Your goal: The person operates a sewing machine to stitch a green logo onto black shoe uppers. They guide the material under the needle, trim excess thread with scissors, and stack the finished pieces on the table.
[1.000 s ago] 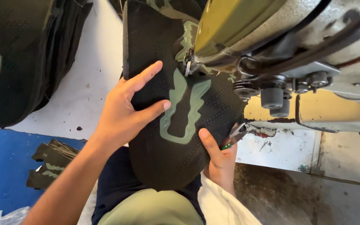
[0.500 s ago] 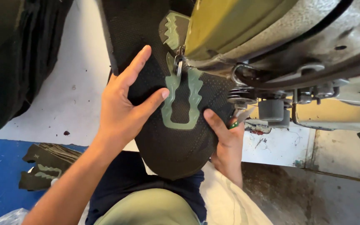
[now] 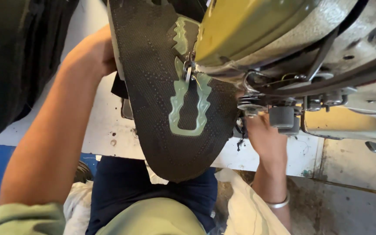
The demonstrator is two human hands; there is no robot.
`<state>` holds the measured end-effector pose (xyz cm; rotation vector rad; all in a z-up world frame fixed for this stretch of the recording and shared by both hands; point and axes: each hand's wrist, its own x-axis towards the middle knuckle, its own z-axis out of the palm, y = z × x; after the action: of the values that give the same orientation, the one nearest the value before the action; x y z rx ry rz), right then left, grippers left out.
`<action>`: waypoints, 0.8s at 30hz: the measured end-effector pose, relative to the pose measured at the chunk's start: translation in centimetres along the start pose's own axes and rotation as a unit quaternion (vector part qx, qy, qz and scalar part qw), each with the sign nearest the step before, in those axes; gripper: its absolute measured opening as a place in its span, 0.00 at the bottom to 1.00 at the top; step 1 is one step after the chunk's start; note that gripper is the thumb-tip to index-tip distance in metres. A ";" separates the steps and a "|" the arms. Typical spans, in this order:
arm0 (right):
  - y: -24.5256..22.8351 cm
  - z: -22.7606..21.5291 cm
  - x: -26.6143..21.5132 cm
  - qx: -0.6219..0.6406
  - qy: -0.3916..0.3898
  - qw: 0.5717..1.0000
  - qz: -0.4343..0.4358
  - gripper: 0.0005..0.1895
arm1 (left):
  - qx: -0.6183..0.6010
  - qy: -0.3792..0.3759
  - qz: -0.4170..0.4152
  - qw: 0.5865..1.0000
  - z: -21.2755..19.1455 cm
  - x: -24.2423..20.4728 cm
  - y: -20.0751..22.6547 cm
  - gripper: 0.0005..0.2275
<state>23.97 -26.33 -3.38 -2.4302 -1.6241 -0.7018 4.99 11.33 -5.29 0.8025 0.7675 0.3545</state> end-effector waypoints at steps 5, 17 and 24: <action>-3.8 -3.1 9.2 0.182 -0.059 0.978 0.080 0.13 | 0.189 -0.166 0.275 0.928 2.3 4.9 -1.3 0.15; 0.1 6.3 -3.5 0.210 -0.049 0.946 0.242 0.14 | 0.245 0.070 0.470 0.845 -3.7 4.5 -4.5 0.21; -9.8 0.6 -4.5 0.779 0.041 0.432 0.453 0.16 | 0.150 -0.007 0.324 0.934 3.1 -18.3 -10.2 0.26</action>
<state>13.94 -25.87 -7.37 -1.1435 -0.0997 0.6829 -5.15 -7.07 -2.84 1.3469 0.5295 0.8318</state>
